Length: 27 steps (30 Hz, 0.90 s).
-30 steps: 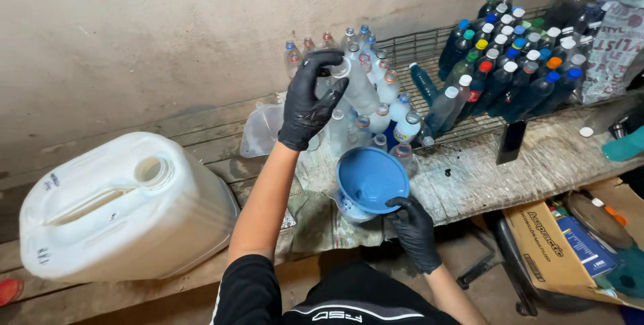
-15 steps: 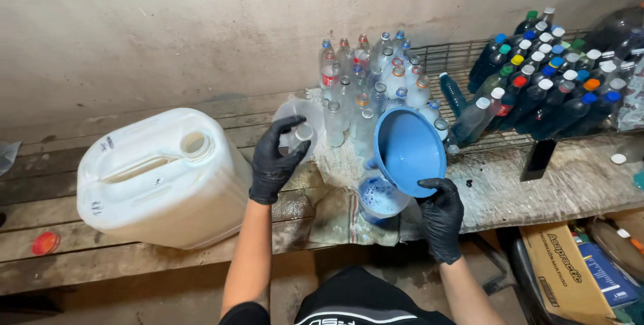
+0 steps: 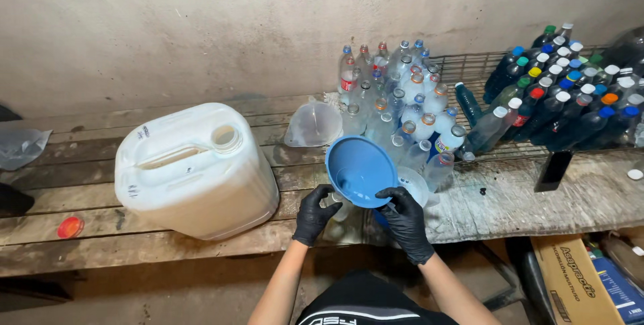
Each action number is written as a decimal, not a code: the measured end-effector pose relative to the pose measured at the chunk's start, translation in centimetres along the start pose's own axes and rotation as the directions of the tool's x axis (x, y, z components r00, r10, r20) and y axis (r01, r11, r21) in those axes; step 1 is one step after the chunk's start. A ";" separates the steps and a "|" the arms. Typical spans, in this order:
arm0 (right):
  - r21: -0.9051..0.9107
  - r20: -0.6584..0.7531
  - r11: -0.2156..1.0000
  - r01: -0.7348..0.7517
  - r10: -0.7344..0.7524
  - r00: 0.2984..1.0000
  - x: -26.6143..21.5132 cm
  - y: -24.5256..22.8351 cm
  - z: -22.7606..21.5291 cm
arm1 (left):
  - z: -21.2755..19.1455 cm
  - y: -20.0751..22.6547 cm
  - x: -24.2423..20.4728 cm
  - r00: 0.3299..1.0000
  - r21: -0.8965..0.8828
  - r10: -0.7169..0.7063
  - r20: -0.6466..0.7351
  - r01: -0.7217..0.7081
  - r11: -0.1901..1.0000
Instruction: The person pours a blue liquid from a large white jug into a blue funnel, then transfers the liquid into several small plastic bottles using a clear measuring cup. The person caps each filled bottle and places it back on the wooden table among other bottles.
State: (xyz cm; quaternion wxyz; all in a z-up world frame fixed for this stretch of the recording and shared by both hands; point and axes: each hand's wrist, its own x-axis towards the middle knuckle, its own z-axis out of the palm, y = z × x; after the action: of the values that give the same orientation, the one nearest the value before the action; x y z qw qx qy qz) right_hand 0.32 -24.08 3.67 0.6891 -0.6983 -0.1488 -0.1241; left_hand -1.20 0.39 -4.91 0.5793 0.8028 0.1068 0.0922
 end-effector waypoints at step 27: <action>-0.306 0.238 0.938 0.165 -0.092 0.967 -1.2 1.1 1.2 | -5.7 8.0 -4.0 0.941 -0.203 0.339 -0.013 -0.334 0.920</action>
State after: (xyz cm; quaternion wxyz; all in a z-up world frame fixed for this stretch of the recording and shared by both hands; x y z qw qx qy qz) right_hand -0.38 -22.98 2.14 0.5348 -0.7999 -0.2472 -0.1139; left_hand -6.12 2.03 4.42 0.6345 0.7472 -0.0491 0.1915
